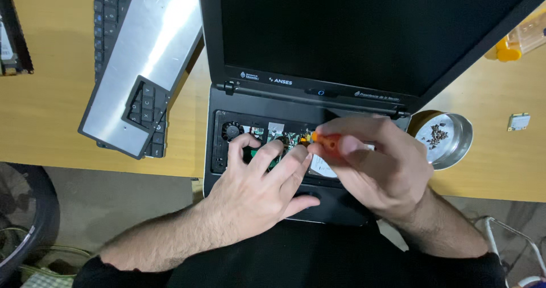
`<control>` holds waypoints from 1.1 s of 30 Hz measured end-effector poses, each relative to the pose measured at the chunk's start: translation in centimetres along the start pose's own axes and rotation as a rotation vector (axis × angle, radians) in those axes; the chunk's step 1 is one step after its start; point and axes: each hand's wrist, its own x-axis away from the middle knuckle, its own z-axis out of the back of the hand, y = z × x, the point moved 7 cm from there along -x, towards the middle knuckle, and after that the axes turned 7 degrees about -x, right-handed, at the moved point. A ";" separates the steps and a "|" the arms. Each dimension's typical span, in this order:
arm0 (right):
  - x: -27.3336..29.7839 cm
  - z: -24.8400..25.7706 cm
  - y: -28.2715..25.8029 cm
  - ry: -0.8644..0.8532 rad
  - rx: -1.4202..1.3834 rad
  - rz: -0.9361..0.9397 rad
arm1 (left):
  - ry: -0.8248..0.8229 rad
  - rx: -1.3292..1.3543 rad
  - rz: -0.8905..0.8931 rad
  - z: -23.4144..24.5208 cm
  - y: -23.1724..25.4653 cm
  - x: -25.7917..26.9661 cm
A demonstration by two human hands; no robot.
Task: The person installs a hard drive into a disassembled laptop. They align the drive in the bay, secure it with screws using a screwdriver, and connect the internal ribbon cable to the motherboard.
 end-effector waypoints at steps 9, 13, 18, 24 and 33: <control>1.6 1.0 0.4 0.005 -0.107 -0.020 | 0.050 0.059 0.012 0.6 -0.3 -0.3; -0.2 0.5 -0.6 -0.092 -0.001 -0.053 | 0.037 0.047 0.003 0.7 -0.3 -0.4; -1.5 0.2 -1.2 -0.064 0.018 0.002 | 0.042 0.030 0.002 0.6 -0.3 -0.4; -0.4 -0.3 -0.5 -0.032 0.010 -0.036 | 0.038 0.029 0.007 0.4 -0.2 -0.1; 6.5 2.9 1.1 0.228 -0.342 0.130 | 0.031 -0.008 0.033 0.5 -0.1 0.2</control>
